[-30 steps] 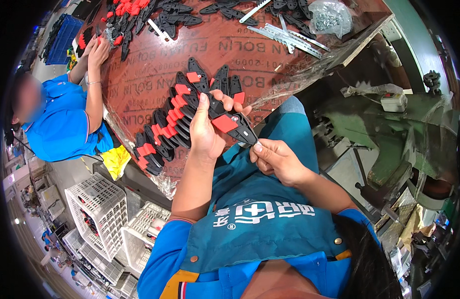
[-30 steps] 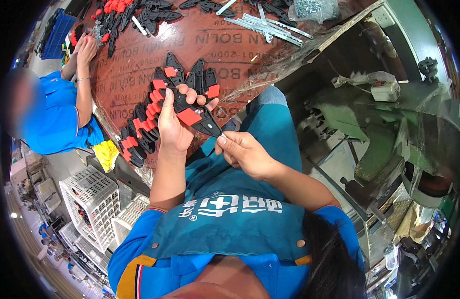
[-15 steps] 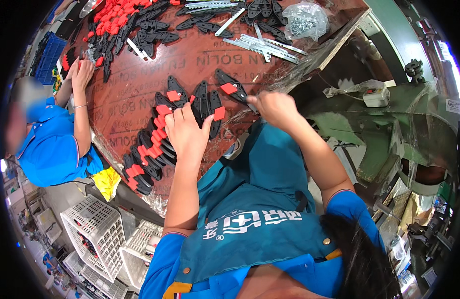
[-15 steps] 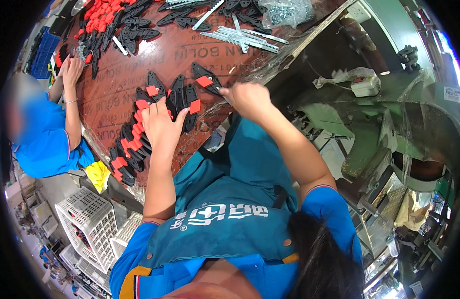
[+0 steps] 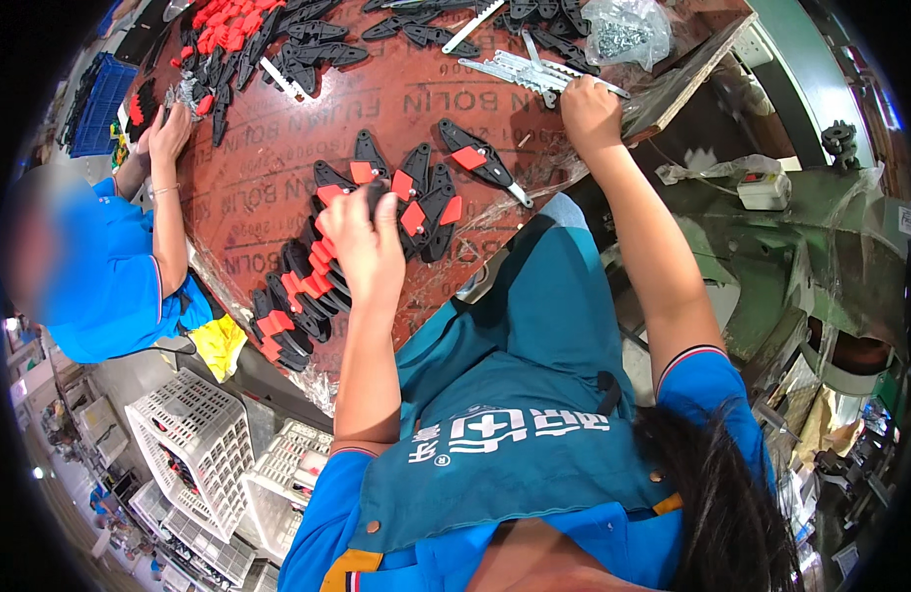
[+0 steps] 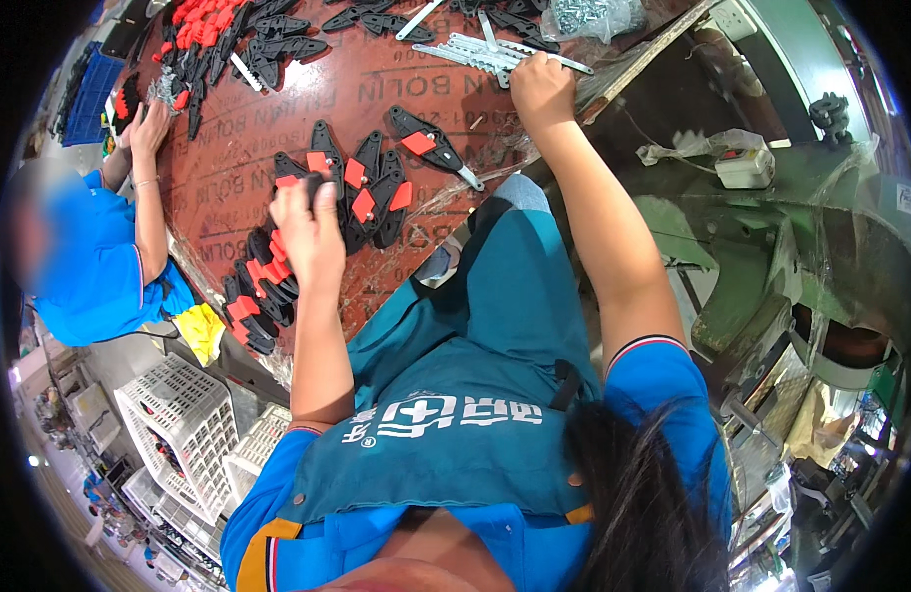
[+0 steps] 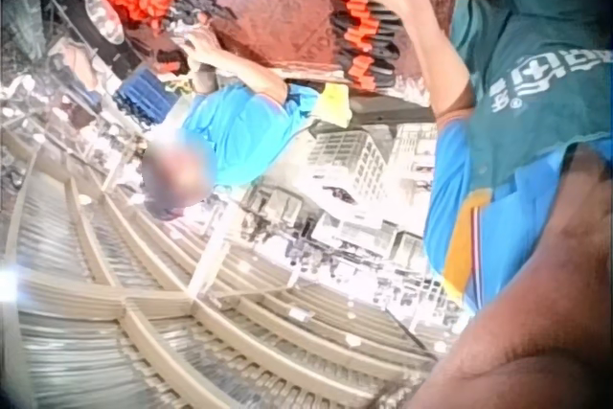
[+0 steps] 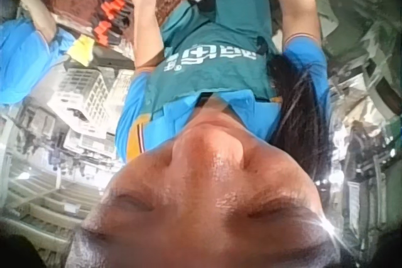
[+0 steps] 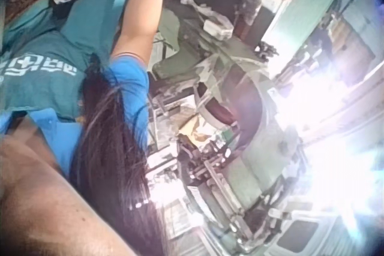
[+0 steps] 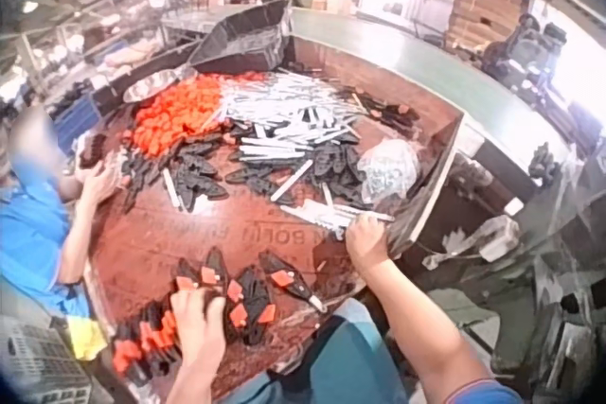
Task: The person repeatedly picks up black and red plastic knife handles from a table, inserts a metal blade into each handle, and places the assembled knives back on the table. The process is repeated continuously throughout the clip.
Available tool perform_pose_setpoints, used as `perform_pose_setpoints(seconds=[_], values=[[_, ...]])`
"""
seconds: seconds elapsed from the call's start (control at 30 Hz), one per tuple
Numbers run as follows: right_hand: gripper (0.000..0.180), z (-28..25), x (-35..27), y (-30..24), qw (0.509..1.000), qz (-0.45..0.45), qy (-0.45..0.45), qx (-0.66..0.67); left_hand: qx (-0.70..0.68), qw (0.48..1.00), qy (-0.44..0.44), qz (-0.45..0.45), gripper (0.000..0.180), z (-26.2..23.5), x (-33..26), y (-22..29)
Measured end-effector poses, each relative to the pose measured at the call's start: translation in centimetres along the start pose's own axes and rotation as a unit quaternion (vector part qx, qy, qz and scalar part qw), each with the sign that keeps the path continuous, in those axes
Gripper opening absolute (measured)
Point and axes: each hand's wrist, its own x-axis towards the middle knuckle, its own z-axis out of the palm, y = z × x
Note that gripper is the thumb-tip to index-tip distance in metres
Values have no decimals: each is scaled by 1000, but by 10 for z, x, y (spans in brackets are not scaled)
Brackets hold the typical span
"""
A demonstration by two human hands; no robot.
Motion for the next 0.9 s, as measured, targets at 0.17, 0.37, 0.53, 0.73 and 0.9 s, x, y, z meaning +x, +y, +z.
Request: perform_pose_setpoints(seconds=[0.17,0.37,0.53,0.73,0.9], values=[[14,6,11,6,997,-17,-29,71,-740,623,-9,-254,25,-38,9,24],[13,12,2,9,999,17,-6,49,-827,389,-166,-371,44,-41,-4,6],[11,12,-3,7,988,-39,-21,149,-840,399,-172,-325,50,-41,-13,8],[24,-147,-69,-21,603,73,-271,747,-909,256,-98,-315,55,-36,-23,7],[36,-202,-131,-21,326,140,-387,851,-941,181,-54,-281,58,-31,-21,6]])
